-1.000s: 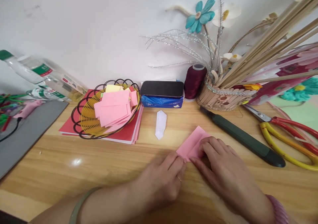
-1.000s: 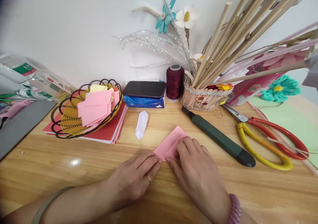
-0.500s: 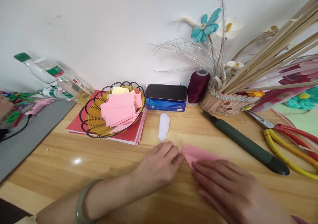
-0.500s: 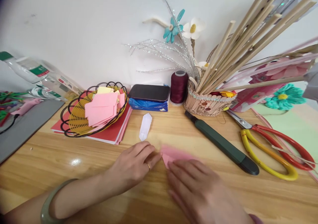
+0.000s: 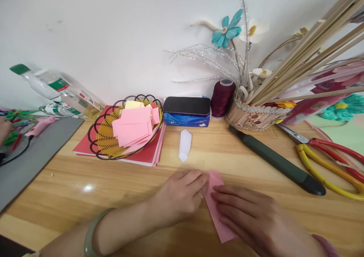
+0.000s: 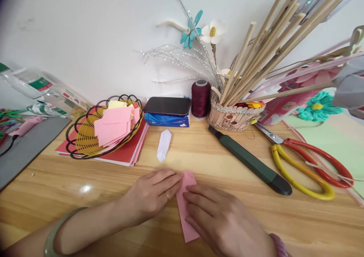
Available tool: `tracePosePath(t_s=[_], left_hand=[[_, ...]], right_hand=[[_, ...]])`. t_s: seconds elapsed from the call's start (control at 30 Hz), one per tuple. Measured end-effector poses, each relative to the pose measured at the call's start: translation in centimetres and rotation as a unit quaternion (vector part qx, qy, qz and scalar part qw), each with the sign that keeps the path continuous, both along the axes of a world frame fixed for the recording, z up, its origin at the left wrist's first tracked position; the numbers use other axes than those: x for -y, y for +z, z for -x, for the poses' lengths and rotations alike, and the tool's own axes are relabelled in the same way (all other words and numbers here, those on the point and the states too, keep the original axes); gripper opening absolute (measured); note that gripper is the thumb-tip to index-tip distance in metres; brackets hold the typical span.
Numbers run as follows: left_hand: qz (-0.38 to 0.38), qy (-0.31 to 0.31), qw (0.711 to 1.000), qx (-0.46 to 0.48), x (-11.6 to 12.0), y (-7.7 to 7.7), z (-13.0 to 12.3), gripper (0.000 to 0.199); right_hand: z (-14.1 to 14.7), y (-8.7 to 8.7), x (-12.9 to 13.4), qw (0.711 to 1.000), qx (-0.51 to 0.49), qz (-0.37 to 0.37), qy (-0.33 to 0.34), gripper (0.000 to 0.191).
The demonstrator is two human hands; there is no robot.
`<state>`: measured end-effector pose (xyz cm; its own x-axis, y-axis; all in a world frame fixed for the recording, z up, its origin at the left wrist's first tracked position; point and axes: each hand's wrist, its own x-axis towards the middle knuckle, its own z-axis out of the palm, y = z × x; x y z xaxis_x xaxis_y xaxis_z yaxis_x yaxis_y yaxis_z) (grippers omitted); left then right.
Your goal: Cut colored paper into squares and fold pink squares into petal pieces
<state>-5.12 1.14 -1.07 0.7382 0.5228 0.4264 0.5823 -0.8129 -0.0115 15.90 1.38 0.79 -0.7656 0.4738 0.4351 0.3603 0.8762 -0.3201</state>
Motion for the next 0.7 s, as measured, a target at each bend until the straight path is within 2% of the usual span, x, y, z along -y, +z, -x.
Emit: tracePosePath(t_s=[0.13,0.2,0.43,0.7], left_hand=[[-0.026,0.008,1.0,-0.001,0.1,0.3,0.0,0.031],[-0.037,0.005,0.999,-0.01,0.2,0.4,0.0,0.032],[-0.057,0.005,0.998,-0.028,0.3,0.6,0.0,0.033],[-0.049,0.004,0.999,-0.019,0.1,0.9,0.0,0.035]], right_hand=[[-0.1,-0.6,-0.4,0.984,0.003,0.039,-0.174,0.018],[0.2,-1.0,-0.7,0.973,0.028,0.049,-0.222,0.022],[1.3,-1.4,-0.8,0.979,0.035,0.042,-0.198,0.02],[1.4,-0.7,-1.1,0.989,0.053,-0.045,-0.133,0.028]])
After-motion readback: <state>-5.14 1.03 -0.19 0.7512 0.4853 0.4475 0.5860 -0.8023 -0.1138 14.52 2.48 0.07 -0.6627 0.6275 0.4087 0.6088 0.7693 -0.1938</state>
